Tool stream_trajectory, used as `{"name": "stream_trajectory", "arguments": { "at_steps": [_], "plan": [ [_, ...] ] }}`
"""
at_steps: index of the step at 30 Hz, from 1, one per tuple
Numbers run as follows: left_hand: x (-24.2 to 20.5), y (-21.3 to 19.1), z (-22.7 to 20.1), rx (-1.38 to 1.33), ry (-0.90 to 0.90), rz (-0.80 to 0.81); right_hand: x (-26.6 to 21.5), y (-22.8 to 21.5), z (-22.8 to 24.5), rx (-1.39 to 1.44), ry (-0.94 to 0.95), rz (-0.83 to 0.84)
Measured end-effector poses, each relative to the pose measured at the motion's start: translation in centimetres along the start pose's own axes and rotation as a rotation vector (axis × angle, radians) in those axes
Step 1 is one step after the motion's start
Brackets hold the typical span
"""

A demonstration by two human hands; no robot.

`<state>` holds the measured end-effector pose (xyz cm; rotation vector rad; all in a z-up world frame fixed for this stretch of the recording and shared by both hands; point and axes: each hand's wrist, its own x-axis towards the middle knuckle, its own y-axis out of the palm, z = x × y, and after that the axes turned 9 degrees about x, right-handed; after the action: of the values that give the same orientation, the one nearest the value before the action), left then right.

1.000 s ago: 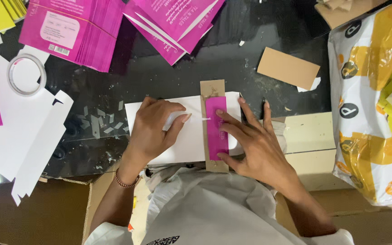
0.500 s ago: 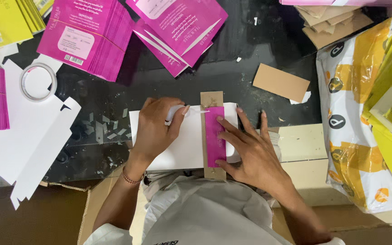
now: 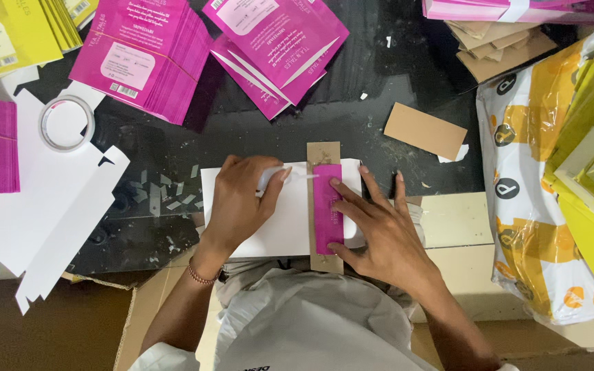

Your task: The person repeatedly applies glue to the edge of a white paper sheet and presses a pink packet onto it using a cardboard guide. They handle multiple pink packets and white sheets, stacking the finished units on the table.

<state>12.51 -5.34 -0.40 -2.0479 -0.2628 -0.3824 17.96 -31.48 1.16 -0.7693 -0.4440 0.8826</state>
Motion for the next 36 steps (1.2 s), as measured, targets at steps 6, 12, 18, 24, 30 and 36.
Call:
{"name": "stream_trajectory", "arguments": {
  "at_steps": [6,12,18,24,30,36],
  "plan": [
    [0.6,0.0,-0.5,0.029,0.008,-0.078,0.1,-0.4,0.5,0.026,0.008,-0.014],
    [-1.2,-0.8,-1.0,-0.045,-0.003,0.044,0.3,-0.4,0.4,0.001,0.019,0.017],
    [-4.3,-2.7,-1.1,-0.184,-0.194,-0.01,0.1,-0.2,0.5,0.033,0.006,-0.003],
    [-8.6,-5.7,2.4,-0.462,-0.638,-0.268,0.2,0.6,0.4,-0.006,-0.025,-0.011],
    [-11.4,-7.5,3.8,0.089,-0.706,-0.204,1.3,1.6,1.1,-0.032,-0.068,0.017],
    [-12.0,-8.1,3.6,0.12,-0.671,-0.252,2.2,2.6,2.0,-0.076,-0.077,0.023]
  ]
}}
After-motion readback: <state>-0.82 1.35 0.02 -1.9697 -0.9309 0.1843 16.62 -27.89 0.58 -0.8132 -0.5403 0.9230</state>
